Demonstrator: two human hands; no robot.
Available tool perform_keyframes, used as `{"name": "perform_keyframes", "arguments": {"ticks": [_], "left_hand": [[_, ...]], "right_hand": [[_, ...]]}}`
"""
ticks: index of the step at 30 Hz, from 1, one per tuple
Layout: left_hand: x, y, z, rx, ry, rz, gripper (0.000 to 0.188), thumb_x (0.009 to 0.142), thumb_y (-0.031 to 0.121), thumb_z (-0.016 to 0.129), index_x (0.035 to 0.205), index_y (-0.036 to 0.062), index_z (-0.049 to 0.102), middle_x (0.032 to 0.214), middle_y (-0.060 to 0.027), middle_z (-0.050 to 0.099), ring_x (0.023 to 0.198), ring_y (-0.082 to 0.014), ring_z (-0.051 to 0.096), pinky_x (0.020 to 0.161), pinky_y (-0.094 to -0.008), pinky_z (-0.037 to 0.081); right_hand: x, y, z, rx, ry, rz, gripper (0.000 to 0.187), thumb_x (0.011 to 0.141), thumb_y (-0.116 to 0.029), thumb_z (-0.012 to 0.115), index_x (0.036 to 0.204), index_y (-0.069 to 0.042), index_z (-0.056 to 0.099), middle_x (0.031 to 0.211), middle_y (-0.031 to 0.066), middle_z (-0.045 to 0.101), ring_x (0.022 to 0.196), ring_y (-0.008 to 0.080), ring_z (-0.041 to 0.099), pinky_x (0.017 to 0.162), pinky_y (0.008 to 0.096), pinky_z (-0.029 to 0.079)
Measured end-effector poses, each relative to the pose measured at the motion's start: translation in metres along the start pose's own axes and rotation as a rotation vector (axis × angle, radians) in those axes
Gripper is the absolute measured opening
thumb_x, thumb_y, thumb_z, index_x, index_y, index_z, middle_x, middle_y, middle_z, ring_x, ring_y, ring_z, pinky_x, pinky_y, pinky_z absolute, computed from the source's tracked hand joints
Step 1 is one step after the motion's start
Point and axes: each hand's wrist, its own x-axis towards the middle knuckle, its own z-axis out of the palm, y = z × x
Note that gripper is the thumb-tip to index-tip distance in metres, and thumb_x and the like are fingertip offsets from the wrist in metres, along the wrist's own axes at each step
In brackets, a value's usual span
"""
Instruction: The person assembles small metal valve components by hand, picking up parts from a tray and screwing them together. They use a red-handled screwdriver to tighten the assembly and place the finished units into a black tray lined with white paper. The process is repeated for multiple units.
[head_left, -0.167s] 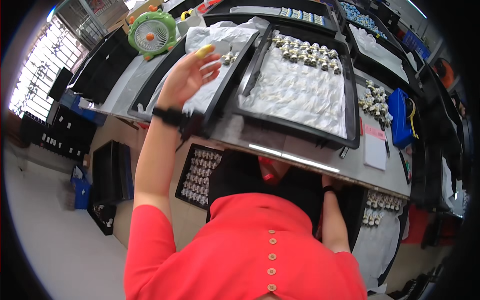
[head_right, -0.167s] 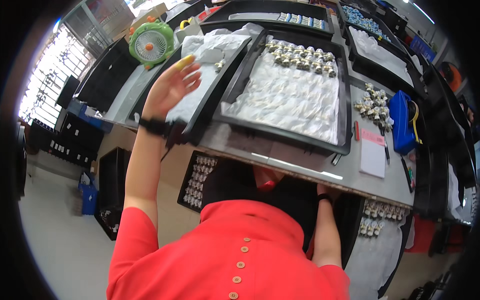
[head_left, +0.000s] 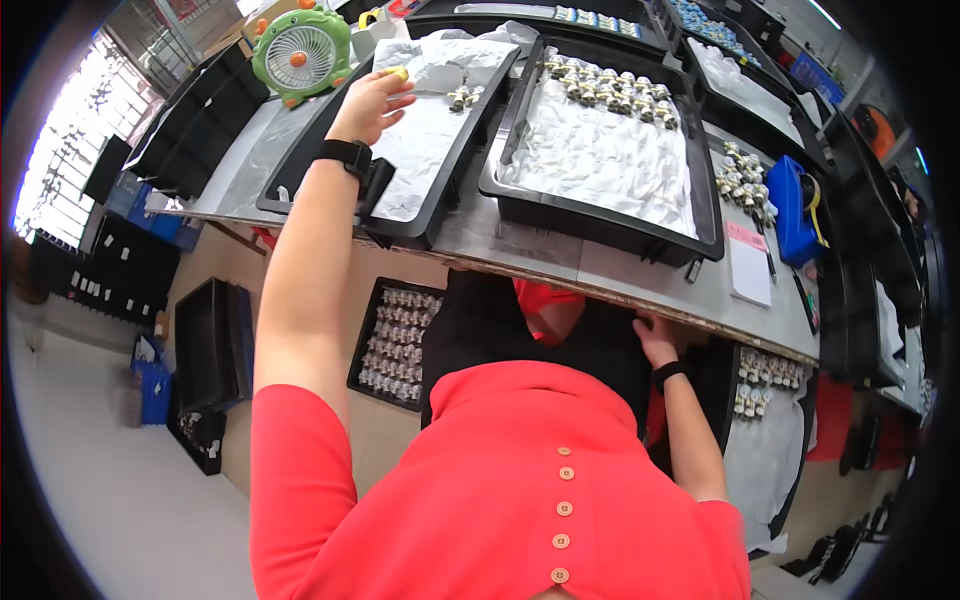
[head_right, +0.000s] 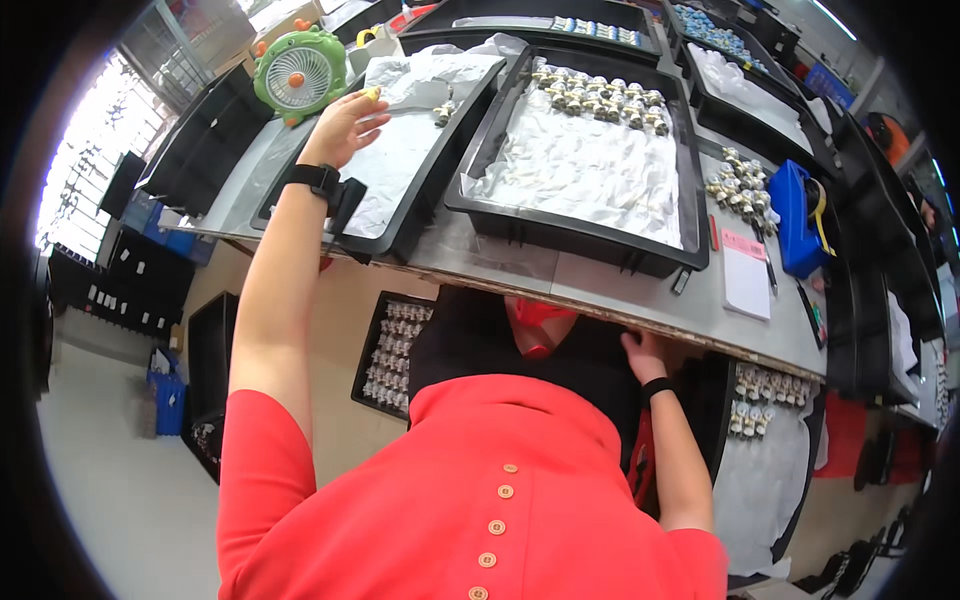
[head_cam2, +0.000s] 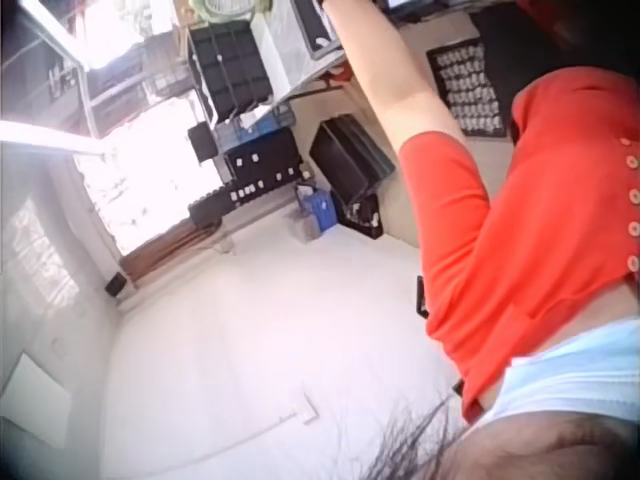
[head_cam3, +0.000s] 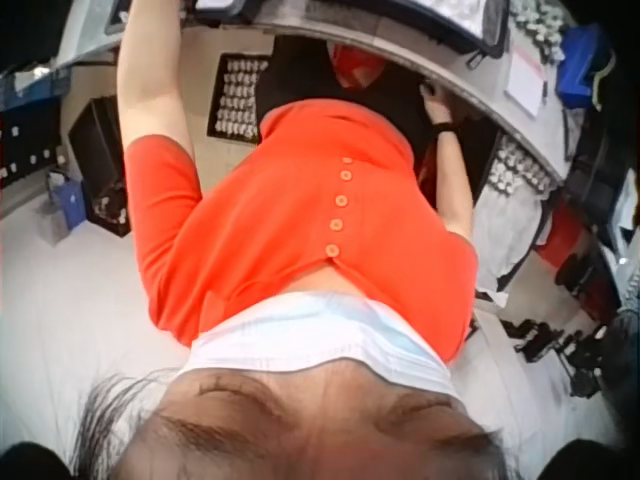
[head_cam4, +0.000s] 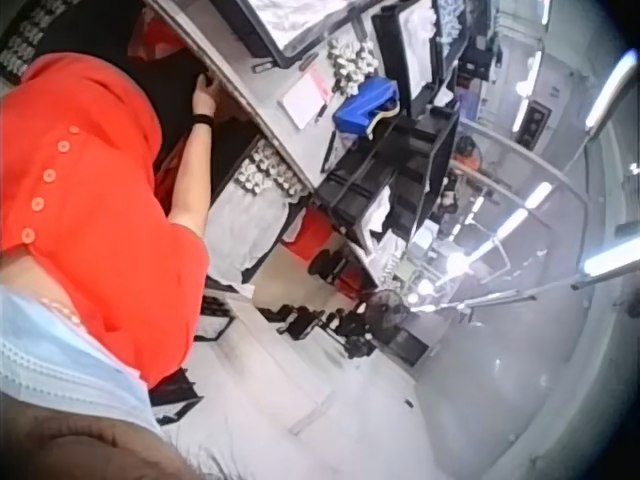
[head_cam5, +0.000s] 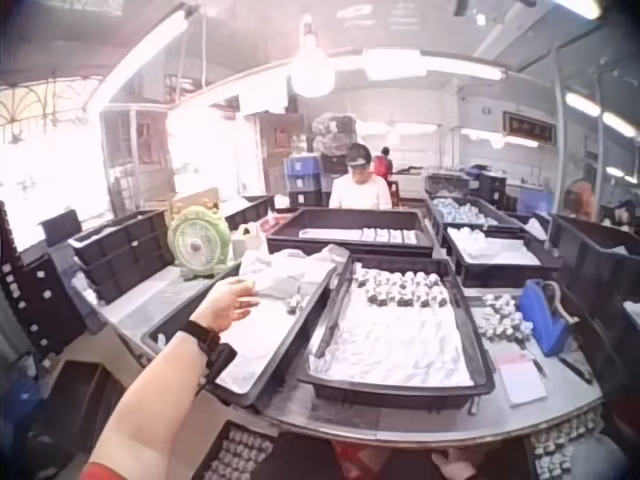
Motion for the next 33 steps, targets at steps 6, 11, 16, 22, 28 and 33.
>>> {"name": "perform_keyframes", "arguments": {"ticks": [6,11,16,22,28,33], "left_hand": [[-0.008,0.015,0.011,0.232,-0.158,0.09,0.027,0.089,0.026,0.057,0.113,0.0134,0.059,0.104,-0.0012,0.063,0.092,-0.0119,0.06,0.08,-0.0271,0.041],[0.012,0.002,0.063,0.379,-0.143,0.357,0.028,0.081,0.019,0.06,0.105,0.0049,0.064,0.082,-0.0037,0.066,0.066,-0.01,0.062,0.063,-0.0256,0.046],[-0.021,-0.007,0.085,0.648,-0.217,0.669,0.019,0.075,0.013,0.064,0.093,0.0053,0.067,0.078,-0.0143,0.066,0.071,-0.0221,0.064,0.067,-0.0325,0.05],[-0.051,-0.014,0.136,0.291,-0.526,0.355,0.024,0.087,0.012,0.059,0.106,-0.0028,0.062,0.091,-0.0066,0.065,0.078,-0.0099,0.06,0.072,-0.0247,0.048],[-0.176,-0.036,0.23,-0.297,-1.225,-0.34,0.041,0.094,0.022,0.05,0.13,0.0035,0.043,0.115,-0.0068,0.056,0.097,-0.0135,0.058,0.085,-0.0283,0.046],[-0.22,-0.058,0.288,-0.868,-1.319,-0.57,0.036,0.095,0.027,0.049,0.129,0.0155,0.045,0.118,0.0009,0.057,0.099,-0.0104,0.057,0.086,-0.0307,0.045]], "right_hand": [[-0.109,-0.252,-0.15,0.965,-0.817,-0.246,0.033,0.091,-0.027,0.054,0.109,0.001,0.055,0.104,0.0161,0.061,0.098,0.021,0.058,0.086,0.0324,0.046],[0.015,-0.3,-0.263,1.588,0.143,-0.689,0.016,0.092,-0.018,0.054,0.091,-0.002,0.059,0.079,0.007,0.061,0.079,0.0162,0.057,0.077,0.0294,0.043],[0.068,-0.285,-0.23,-0.318,0.334,-0.792,0.029,0.083,-0.019,0.064,0.108,-0.006,0.058,0.077,0.0099,0.064,0.072,0.0213,0.063,0.072,0.0318,0.049],[0.154,-0.346,-0.24,1.68,0.685,-0.3,0.032,0.089,-0.037,0.056,0.093,-0.006,0.05,0.071,0.0068,0.061,0.062,0.0132,0.059,0.052,0.0222,0.043],[0.174,-0.381,-0.223,1.672,0.565,-0.287,0.039,0.09,-0.042,0.054,0.099,-0.004,0.048,0.078,0.0079,0.061,0.064,0.0155,0.059,0.052,0.0234,0.043],[0.178,-0.387,-0.223,1.642,0.471,-0.277,0.037,0.089,-0.041,0.056,0.095,-0.005,0.049,0.081,0.0091,0.06,0.07,0.0172,0.059,0.058,0.0266,0.044]]}}
